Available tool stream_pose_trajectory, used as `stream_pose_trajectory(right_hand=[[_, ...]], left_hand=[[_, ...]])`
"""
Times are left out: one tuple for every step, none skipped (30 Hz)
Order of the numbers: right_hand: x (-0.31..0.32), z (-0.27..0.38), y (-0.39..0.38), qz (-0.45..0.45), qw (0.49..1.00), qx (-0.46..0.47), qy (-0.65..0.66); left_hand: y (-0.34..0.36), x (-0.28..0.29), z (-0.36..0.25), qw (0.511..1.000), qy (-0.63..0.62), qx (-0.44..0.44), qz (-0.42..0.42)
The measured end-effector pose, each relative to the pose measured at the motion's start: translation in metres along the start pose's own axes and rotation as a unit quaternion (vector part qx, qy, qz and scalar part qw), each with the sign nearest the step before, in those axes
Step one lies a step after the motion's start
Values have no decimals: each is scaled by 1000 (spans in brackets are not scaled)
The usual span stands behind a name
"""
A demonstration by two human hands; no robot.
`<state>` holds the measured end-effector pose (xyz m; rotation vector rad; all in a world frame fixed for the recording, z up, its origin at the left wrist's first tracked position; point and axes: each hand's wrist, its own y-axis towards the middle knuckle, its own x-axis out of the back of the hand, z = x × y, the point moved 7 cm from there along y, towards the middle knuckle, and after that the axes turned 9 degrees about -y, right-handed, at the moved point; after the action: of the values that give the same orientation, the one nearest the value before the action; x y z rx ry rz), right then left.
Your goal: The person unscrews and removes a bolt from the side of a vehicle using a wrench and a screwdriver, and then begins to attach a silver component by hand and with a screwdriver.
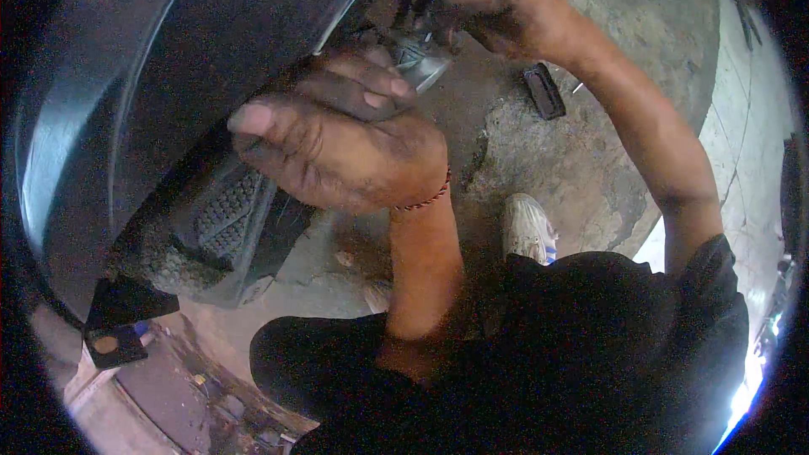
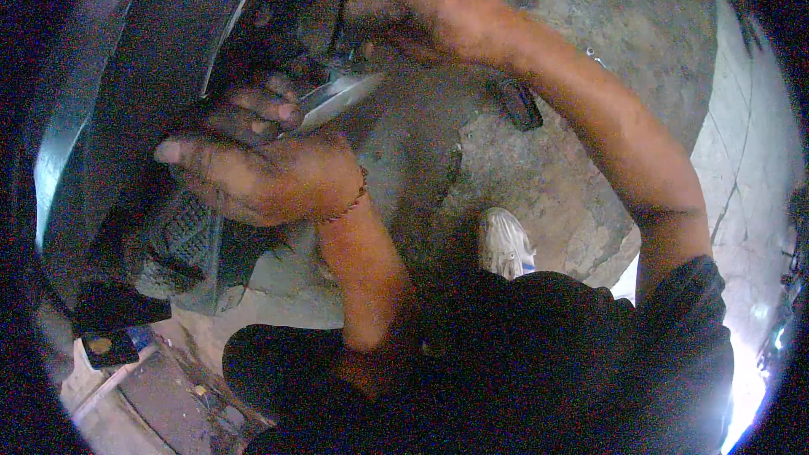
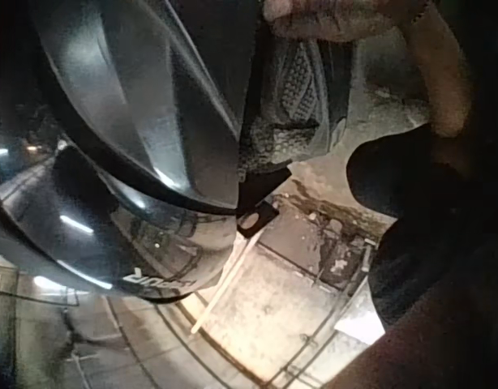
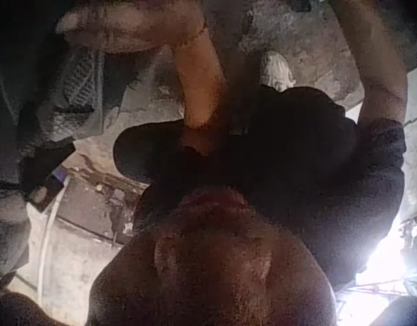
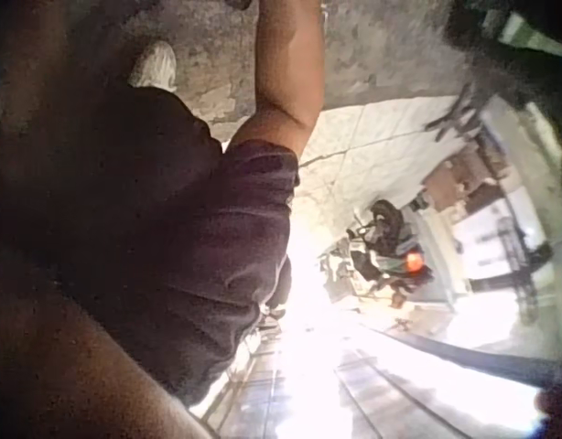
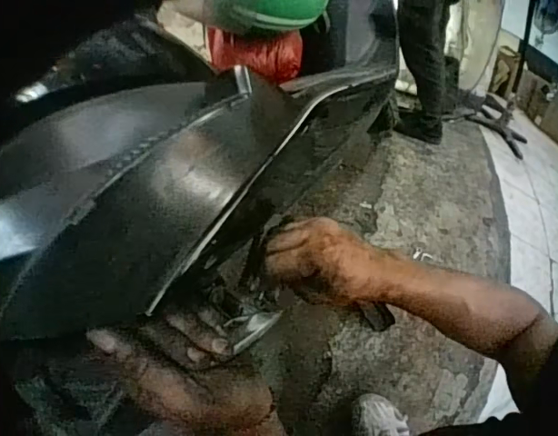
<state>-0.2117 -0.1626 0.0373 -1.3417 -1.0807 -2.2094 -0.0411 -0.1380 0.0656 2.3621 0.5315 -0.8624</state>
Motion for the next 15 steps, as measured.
stream_pose_trajectory(right_hand=[[-3,-4,-5,1,1000,-2,-1],[-2,-11,-12,-41,999,-15,13],[1,-18,-20,-83,996,-29,26],[5,-10,-14,-83,996,-29,29],[4,-8,-5,31,989,-145,-15],[12,2,14,82,976,-200,-30],[19,12,29,140,956,-253,-51],[21,13,34,236,879,-413,42],[15,9,24,277,824,-486,95],[12,7,13,315,759,-555,133],[9,10,30,315,891,-320,62],[9,-2,15,297,884,-354,75],[11,-1,15,276,878,-380,92],[14,1,14,252,872,-406,108],[17,4,18,226,904,-357,59]], left_hand=[[-2,-2,1,1000,1,-1,6],[-3,-2,2,1000,-1,2,6],[-5,-3,3,1000,0,0,9],[-4,-1,3,1000,6,-5,12],[-5,0,7,1000,5,-1,12],[-2,1,6,1000,6,-10,18],[-1,3,5,1000,5,-15,23],[0,3,6,1000,4,-14,24],[2,3,2,999,24,-18,21],[5,3,-2,999,44,-23,18],[2,0,0,999,41,-19,22],[-1,-3,2,999,24,-20,27],[-1,-2,1,999,14,-28,29],[-1,-2,0,999,18,-32,29],[0,-2,1,999,20,-22,25]])
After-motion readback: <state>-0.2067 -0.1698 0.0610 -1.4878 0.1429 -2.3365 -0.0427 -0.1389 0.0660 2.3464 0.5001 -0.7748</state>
